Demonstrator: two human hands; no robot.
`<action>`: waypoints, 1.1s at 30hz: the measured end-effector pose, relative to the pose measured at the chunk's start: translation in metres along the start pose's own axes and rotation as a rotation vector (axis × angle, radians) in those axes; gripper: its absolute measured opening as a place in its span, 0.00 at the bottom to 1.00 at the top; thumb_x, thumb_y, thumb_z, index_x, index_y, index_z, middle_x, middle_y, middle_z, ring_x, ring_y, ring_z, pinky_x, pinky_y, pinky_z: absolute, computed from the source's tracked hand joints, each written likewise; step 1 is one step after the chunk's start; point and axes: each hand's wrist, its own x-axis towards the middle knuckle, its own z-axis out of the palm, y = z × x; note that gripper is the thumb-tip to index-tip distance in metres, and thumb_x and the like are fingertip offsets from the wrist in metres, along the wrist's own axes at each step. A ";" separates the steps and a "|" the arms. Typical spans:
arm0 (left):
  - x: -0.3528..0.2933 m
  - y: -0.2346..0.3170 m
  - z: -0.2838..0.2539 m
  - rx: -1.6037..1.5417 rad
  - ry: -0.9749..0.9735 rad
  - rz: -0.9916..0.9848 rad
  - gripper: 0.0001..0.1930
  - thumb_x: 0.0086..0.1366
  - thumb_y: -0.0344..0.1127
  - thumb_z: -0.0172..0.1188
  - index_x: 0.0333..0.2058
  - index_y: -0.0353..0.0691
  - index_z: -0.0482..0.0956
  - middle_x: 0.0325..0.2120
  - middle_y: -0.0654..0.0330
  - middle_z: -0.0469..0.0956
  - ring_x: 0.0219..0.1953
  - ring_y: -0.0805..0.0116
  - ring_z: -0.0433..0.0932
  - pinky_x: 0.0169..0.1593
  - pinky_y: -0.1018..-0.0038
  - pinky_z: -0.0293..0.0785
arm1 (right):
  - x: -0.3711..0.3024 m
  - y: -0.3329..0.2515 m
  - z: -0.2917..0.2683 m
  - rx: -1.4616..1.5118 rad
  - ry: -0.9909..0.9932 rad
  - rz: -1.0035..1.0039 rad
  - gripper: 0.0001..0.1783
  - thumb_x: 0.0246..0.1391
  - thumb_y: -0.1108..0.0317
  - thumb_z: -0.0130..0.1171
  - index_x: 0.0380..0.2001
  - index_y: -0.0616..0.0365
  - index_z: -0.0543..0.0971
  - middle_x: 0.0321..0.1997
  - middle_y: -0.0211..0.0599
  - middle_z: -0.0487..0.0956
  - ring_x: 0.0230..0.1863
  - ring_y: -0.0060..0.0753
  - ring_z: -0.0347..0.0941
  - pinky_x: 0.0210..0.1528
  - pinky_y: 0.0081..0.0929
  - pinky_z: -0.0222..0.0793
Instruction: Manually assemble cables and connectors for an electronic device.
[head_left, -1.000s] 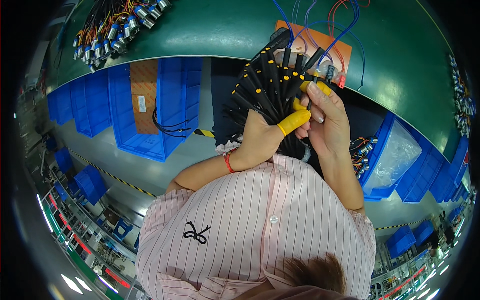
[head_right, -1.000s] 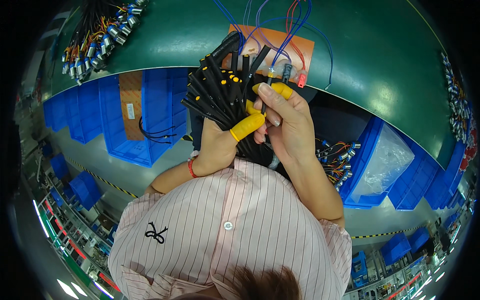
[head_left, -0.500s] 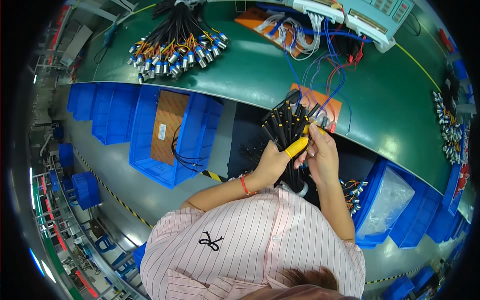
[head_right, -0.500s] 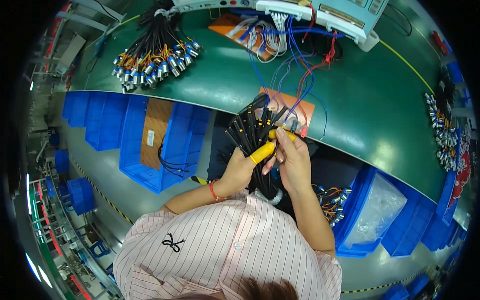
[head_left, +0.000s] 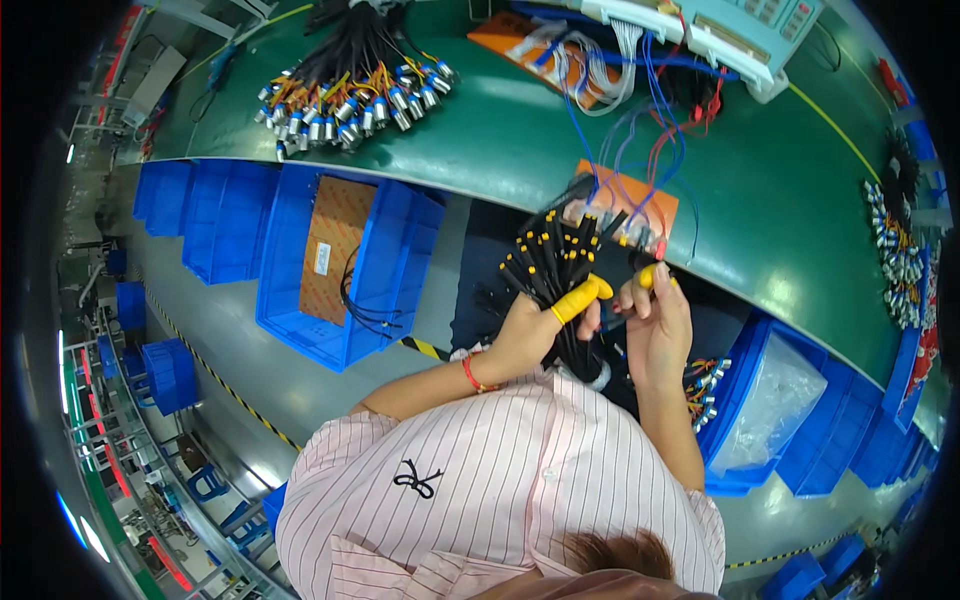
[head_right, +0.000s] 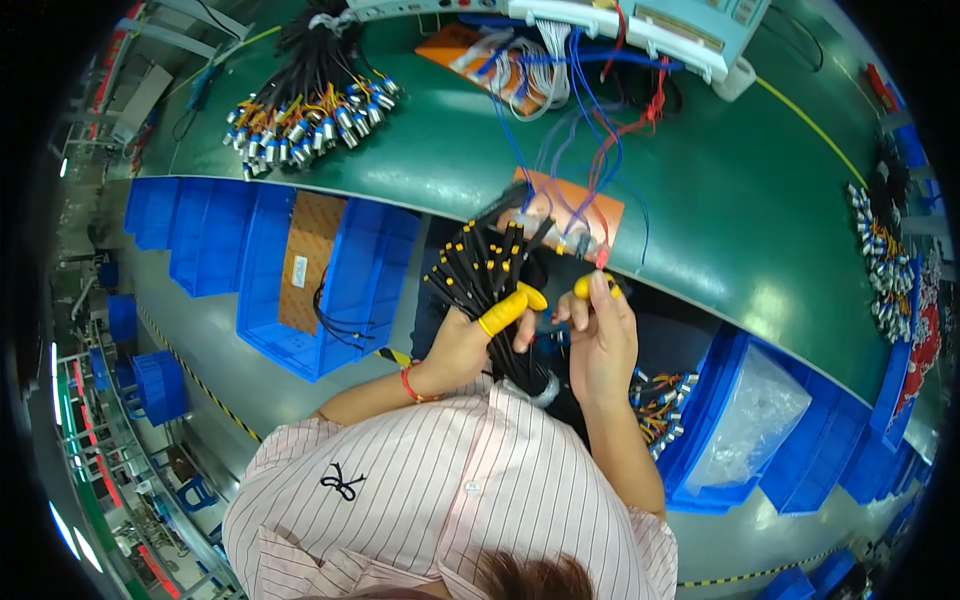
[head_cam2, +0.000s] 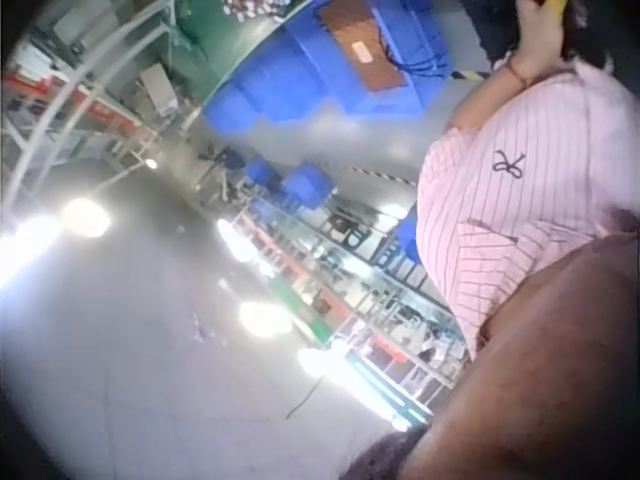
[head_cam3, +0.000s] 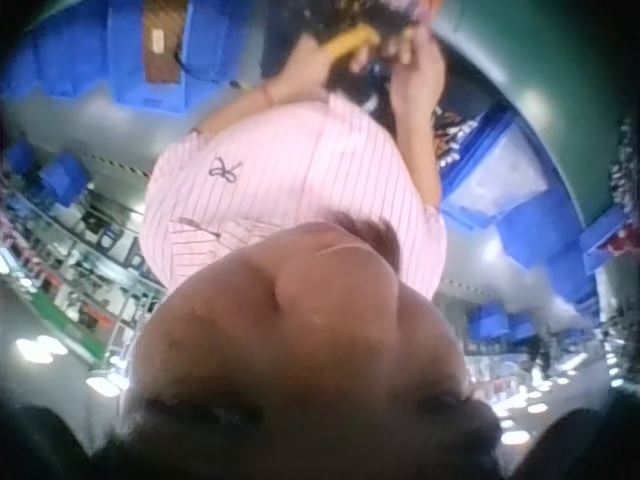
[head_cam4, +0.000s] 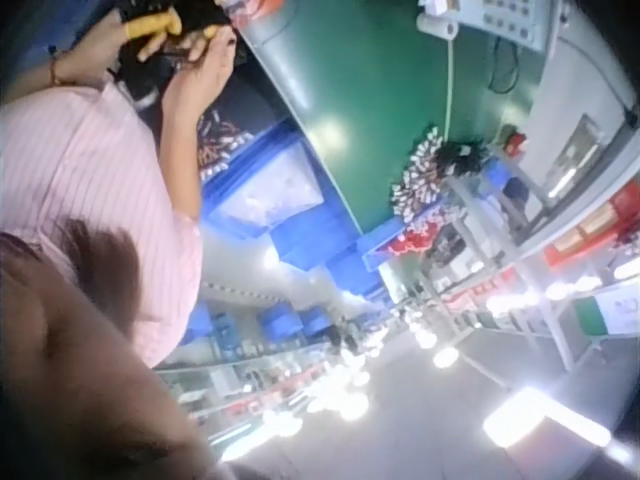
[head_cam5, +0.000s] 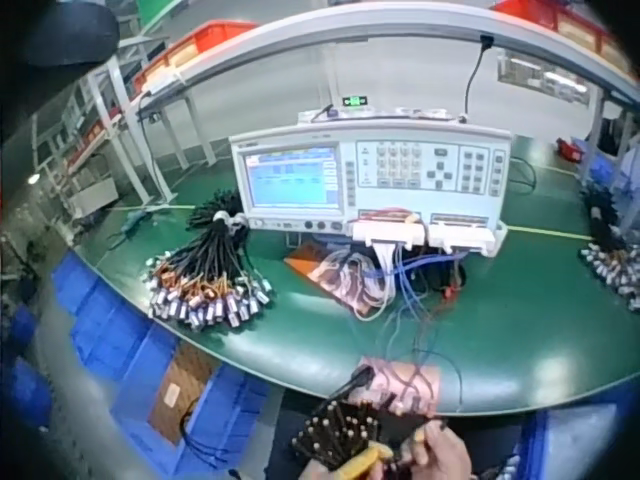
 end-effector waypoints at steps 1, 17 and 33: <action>0.001 0.001 0.000 0.035 -0.016 -0.021 0.13 0.72 0.37 0.49 0.43 0.32 0.75 0.23 0.59 0.73 0.24 0.73 0.71 0.30 0.78 0.68 | 0.000 0.000 0.002 -0.017 -0.012 -0.017 0.12 0.66 0.61 0.49 0.31 0.57 0.71 0.18 0.23 0.61 0.24 0.19 0.60 0.31 0.21 0.59; -0.007 -0.008 -0.001 -0.113 0.117 -0.024 0.13 0.71 0.36 0.50 0.49 0.35 0.71 0.22 0.55 0.74 0.17 0.75 0.68 0.21 0.81 0.63 | 0.012 0.007 0.007 -0.171 -0.076 0.173 0.14 0.63 0.63 0.55 0.39 0.67 0.78 0.25 0.30 0.76 0.15 0.11 0.56 0.17 0.14 0.54; -0.012 -0.013 -0.011 -0.096 0.113 -0.074 0.08 0.66 0.29 0.57 0.42 0.32 0.75 0.25 0.56 0.76 0.23 0.71 0.74 0.29 0.77 0.70 | 0.015 0.013 0.004 -0.206 -0.051 0.189 0.16 0.64 0.59 0.52 0.30 0.61 0.76 0.25 0.27 0.74 0.14 0.10 0.55 0.16 0.13 0.52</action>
